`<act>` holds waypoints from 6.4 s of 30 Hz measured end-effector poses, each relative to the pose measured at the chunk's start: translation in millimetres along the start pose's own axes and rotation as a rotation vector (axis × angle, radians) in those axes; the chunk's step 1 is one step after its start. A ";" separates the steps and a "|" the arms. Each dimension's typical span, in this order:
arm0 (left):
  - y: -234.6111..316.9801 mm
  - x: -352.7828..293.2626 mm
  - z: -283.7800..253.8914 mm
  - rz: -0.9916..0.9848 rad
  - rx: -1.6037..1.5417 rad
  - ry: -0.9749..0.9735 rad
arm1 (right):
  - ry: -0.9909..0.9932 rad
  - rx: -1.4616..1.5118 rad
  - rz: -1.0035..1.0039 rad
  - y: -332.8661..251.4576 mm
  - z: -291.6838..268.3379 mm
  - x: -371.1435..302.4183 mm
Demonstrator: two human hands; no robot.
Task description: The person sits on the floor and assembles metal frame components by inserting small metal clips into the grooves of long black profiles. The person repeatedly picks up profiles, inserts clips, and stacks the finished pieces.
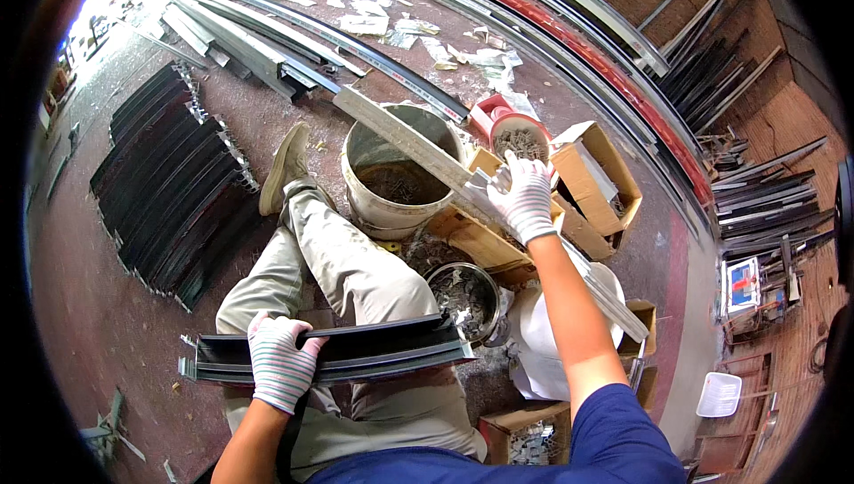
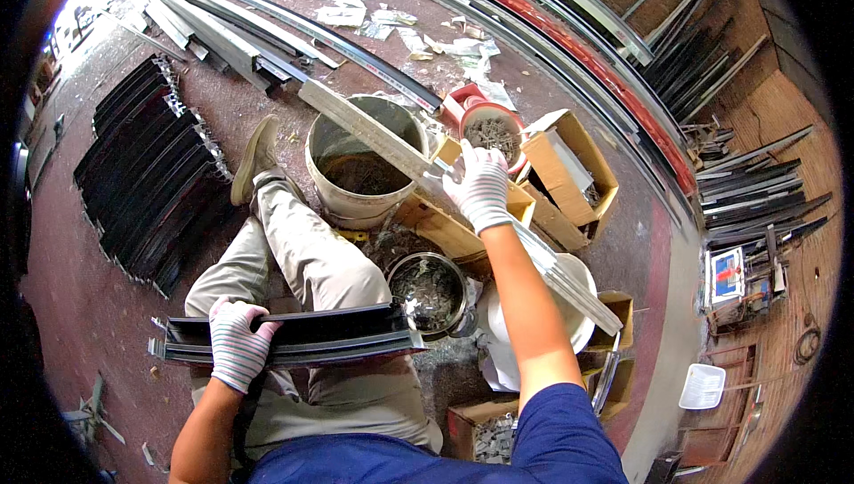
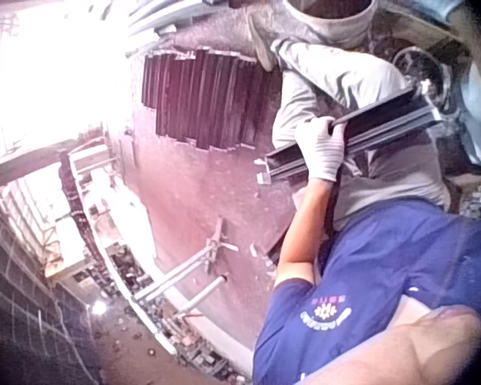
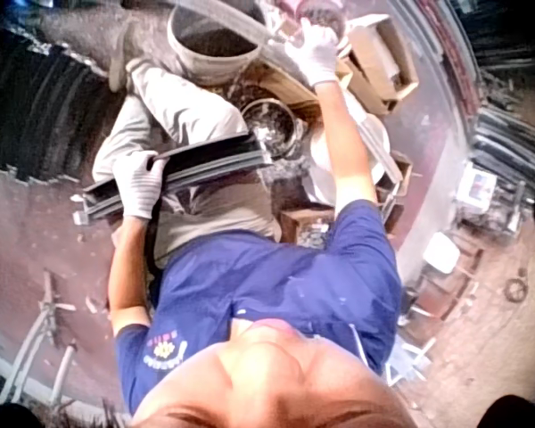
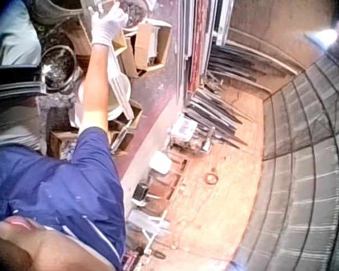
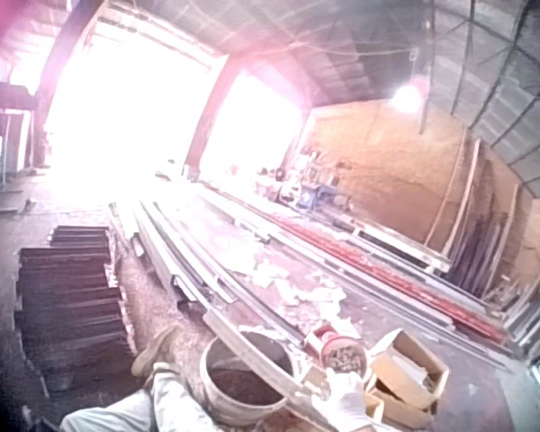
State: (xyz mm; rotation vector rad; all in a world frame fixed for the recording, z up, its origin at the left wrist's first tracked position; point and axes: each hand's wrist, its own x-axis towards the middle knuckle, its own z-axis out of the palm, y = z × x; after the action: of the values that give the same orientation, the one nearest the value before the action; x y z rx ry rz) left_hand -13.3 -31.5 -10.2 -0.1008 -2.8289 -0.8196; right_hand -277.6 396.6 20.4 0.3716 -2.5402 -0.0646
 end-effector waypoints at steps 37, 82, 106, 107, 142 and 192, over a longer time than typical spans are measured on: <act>6.9 -20.3 3.4 0.111 0.066 0.150 | -0.657 1.601 1.028 -72.5 -139.5 -245.7; 0.6 -11.9 10.1 0.055 0.021 0.072 | -0.762 0.507 0.660 -19.3 60.3 -328.4; 4.0 -10.3 14.0 0.076 0.051 0.073 | -0.434 1.262 1.117 -28.7 16.2 -297.1; 7.0 -8.2 13.8 0.073 0.039 0.062 | -0.383 1.333 1.109 -24.8 7.0 -301.6; 1.1 -10.9 14.6 0.008 0.023 0.037 | -0.182 1.756 1.021 -50.9 -107.2 -295.0; -2.3 -10.6 13.5 0.008 0.043 0.006 | -0.403 1.622 0.704 -92.5 -112.9 -293.2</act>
State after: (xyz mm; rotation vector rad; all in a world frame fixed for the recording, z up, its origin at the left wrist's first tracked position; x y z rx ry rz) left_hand -5.5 -26.3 -24.8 -0.1026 -2.8369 -0.7557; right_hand 41.9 392.7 -51.9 -0.0321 -2.3006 2.3742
